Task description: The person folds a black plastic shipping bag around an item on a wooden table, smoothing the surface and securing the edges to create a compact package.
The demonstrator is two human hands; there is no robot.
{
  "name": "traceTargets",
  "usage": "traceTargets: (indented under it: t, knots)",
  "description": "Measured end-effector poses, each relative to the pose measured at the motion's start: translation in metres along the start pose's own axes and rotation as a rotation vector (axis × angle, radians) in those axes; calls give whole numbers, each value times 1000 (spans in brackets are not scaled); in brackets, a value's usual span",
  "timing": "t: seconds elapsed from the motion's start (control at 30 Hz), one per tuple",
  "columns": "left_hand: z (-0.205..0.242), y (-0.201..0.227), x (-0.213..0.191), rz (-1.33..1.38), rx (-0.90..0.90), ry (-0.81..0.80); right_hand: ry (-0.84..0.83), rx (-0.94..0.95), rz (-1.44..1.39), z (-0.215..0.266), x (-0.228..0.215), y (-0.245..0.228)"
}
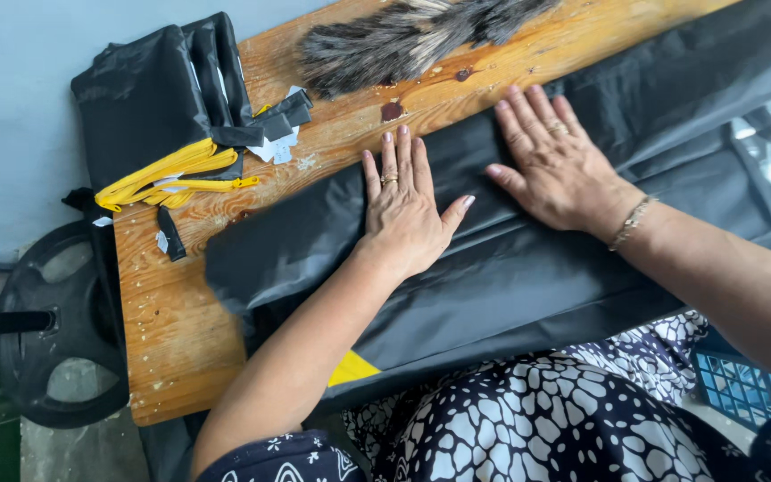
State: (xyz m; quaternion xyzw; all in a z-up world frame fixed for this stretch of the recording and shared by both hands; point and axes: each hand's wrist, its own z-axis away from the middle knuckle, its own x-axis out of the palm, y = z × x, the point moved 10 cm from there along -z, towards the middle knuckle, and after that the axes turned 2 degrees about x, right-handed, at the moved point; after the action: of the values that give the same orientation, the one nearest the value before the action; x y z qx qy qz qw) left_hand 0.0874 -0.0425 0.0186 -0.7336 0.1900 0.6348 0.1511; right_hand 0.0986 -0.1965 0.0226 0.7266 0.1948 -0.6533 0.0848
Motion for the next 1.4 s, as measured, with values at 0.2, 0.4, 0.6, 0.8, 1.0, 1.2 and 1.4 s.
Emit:
traceTargets:
  t: [0.2,0.4,0.6,0.8,1.0,1.2,1.4]
  knots:
    - [14,-6,-22,-82,15,-11,114,30,66,38,-19,50]
    - [16,3,-17,-76,-5,12,13,113,-55,29,-32,19]
    - [17,-6,-21,69,64,27,111,-233,66,33,-27,-79]
    - [58,51,-143,27,350,621,46,-290,-41,25,-36,-85]
    - [71,65,-73,-40,278,573,292,-348,-37,18,-49,-93]
    - [84,14,-56,-105,-46,52,220,-269,-293,12,-62,-81]
    - [77,-16,-74,441,-245,-228,295,-266,-251,27,-67,-86]
